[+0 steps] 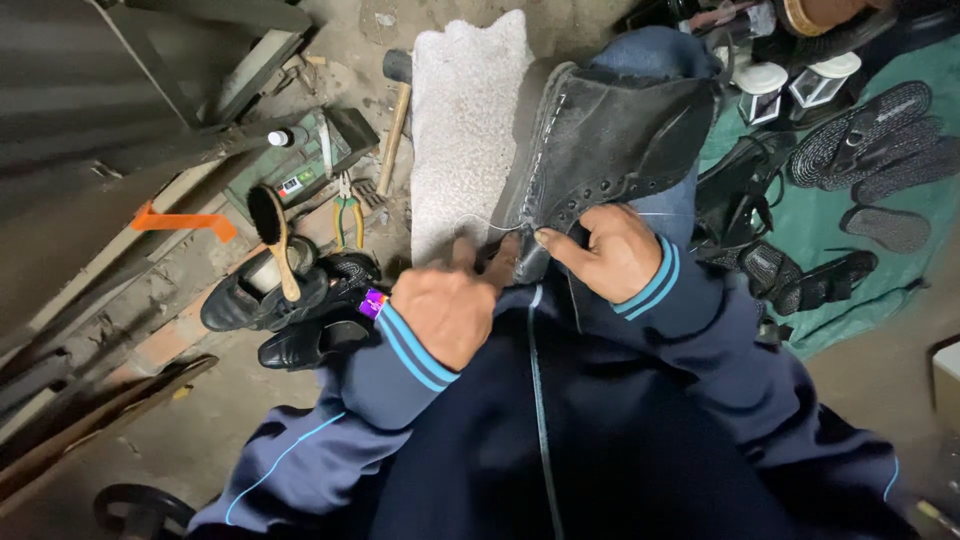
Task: The person sews a black boot using a needle and thread, repeatedly passing the needle through the upper part of the boot and pulling the thread tight. The boot is held on the person's lap during the process.
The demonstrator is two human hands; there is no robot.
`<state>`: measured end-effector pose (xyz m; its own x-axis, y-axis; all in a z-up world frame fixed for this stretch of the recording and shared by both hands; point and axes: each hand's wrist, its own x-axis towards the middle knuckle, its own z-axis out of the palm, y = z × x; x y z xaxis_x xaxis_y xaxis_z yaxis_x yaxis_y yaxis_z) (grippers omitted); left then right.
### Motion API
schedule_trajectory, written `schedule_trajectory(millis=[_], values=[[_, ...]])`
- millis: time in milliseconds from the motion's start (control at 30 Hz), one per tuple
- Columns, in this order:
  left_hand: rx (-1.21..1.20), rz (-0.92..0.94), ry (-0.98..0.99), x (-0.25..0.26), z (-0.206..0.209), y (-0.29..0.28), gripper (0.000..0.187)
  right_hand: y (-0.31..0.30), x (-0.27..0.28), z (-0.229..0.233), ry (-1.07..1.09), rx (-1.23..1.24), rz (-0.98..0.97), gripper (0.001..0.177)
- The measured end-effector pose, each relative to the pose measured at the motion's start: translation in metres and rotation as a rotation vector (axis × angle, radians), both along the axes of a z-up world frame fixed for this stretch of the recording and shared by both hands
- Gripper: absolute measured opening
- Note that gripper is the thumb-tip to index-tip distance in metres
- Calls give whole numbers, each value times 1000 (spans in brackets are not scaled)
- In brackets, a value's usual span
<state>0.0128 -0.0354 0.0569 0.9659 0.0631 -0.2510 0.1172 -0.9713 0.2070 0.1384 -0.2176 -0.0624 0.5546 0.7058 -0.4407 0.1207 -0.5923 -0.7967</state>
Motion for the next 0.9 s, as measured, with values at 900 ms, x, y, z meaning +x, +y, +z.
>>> schedule_trajectory(millis=[900], values=[[-358, 186, 19, -16, -54, 19, 40, -62, 26, 47, -951, 90, -91, 5]])
